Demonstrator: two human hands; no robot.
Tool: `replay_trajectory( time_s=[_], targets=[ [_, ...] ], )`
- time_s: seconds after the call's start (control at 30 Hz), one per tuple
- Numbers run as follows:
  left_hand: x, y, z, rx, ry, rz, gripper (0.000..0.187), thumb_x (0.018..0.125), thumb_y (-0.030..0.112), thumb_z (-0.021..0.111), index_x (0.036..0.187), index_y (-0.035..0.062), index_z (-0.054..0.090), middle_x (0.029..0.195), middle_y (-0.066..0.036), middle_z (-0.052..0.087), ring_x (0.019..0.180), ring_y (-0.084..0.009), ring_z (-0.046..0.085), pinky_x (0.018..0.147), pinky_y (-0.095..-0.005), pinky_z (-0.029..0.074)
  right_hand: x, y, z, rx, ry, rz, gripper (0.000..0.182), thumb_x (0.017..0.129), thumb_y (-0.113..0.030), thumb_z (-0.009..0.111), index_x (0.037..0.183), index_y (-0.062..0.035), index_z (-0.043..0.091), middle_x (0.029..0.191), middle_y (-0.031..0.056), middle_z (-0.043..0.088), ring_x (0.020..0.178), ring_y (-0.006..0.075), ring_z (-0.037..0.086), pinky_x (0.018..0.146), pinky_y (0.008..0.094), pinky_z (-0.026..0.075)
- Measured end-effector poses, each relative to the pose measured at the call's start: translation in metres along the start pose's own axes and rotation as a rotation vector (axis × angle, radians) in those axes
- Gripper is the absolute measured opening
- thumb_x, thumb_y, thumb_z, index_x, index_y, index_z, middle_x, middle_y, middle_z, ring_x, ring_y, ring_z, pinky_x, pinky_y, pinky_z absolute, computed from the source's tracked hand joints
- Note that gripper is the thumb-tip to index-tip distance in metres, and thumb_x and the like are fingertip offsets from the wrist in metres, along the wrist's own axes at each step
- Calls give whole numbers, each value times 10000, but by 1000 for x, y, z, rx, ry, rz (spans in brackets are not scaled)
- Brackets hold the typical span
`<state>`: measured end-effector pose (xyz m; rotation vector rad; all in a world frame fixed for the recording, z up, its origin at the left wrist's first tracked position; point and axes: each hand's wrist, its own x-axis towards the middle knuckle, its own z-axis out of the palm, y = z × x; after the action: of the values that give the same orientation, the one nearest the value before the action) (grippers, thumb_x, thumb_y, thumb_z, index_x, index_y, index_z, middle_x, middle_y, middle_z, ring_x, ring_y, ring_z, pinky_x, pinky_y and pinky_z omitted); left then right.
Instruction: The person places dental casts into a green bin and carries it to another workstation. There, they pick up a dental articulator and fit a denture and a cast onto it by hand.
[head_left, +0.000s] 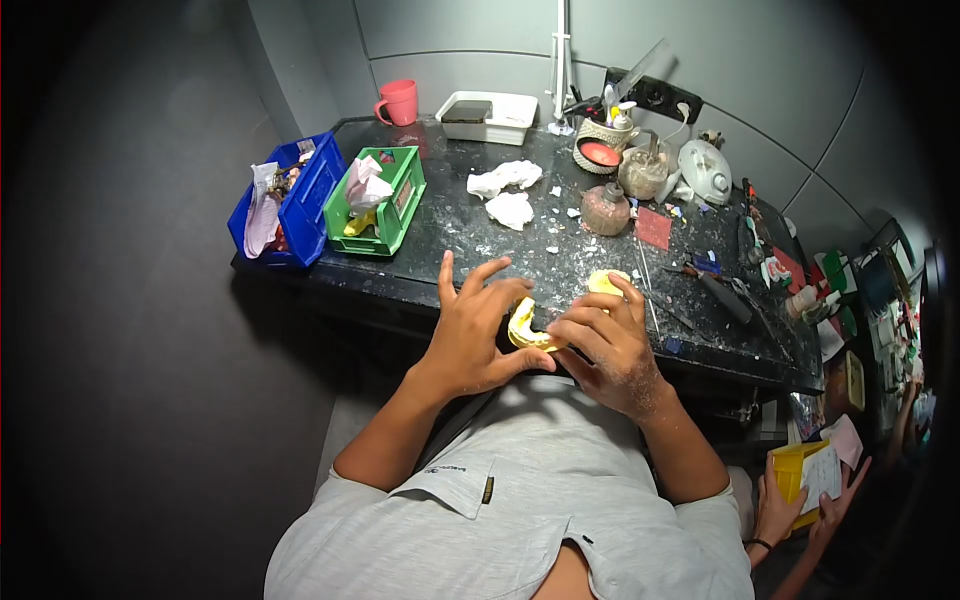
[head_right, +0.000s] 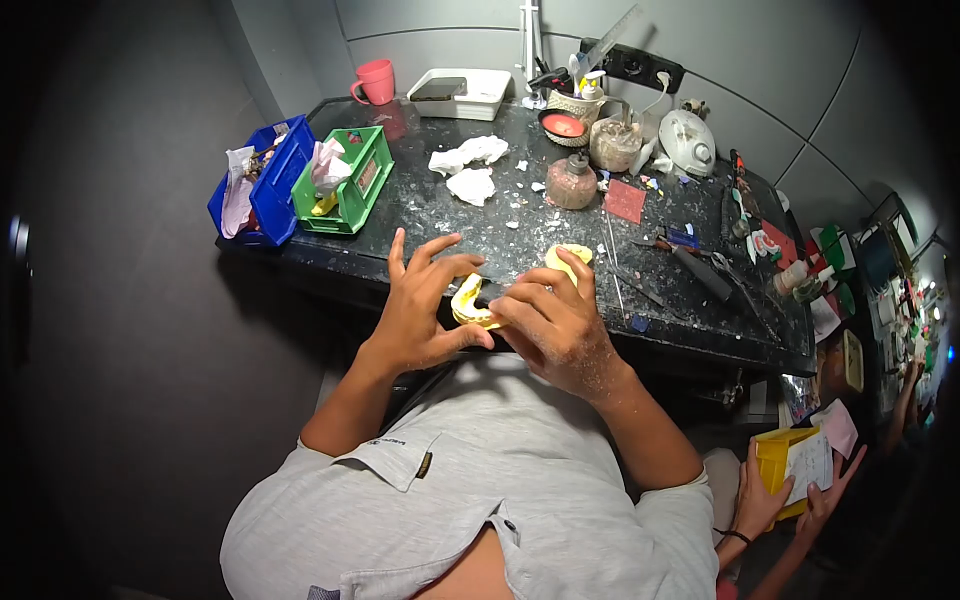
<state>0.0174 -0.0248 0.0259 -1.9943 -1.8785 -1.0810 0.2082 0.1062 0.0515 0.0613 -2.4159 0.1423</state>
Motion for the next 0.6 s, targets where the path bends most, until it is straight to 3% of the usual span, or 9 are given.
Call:
replay_trajectory(
  time_s=[0.07,0.13,0.3,0.6],
  targets=[
    [0,6,-3,-7,-4,2,852,758,760,672,1171,16,628,1166,-83,671,1345,-342,486,1173,-672,25,0,-7,-5,22,64,6,316,766,-144,841,1048,-119,702,971,5,673,1046,212,630,1138,544,314],
    [1,11,-5,-28,-39,-3,834,728,776,680,1162,66,627,1181,-36,673,1340,-321,501,1186,-652,39,1,-14,-13,53,88,38,314,764,-142,841,1046,-118,704,973,8,673,1043,212,630,1135,541,317],
    [6,23,-11,-73,-23,58,844,717,766,701,1136,37,632,1101,-69,676,1298,-343,529,1169,-680,59,-5,-19,-21,51,162,32,256,768,-168,836,998,-150,725,950,-21,672,1037,195,622,1129,523,313],
    [7,25,-13,-90,-23,94,871,677,770,718,1153,46,625,1106,-55,670,1292,-325,539,1179,-664,57,-5,-22,-34,110,114,69,281,750,-174,837,1007,-150,725,956,-23,674,1066,209,612,1130,540,296]
  ],
)
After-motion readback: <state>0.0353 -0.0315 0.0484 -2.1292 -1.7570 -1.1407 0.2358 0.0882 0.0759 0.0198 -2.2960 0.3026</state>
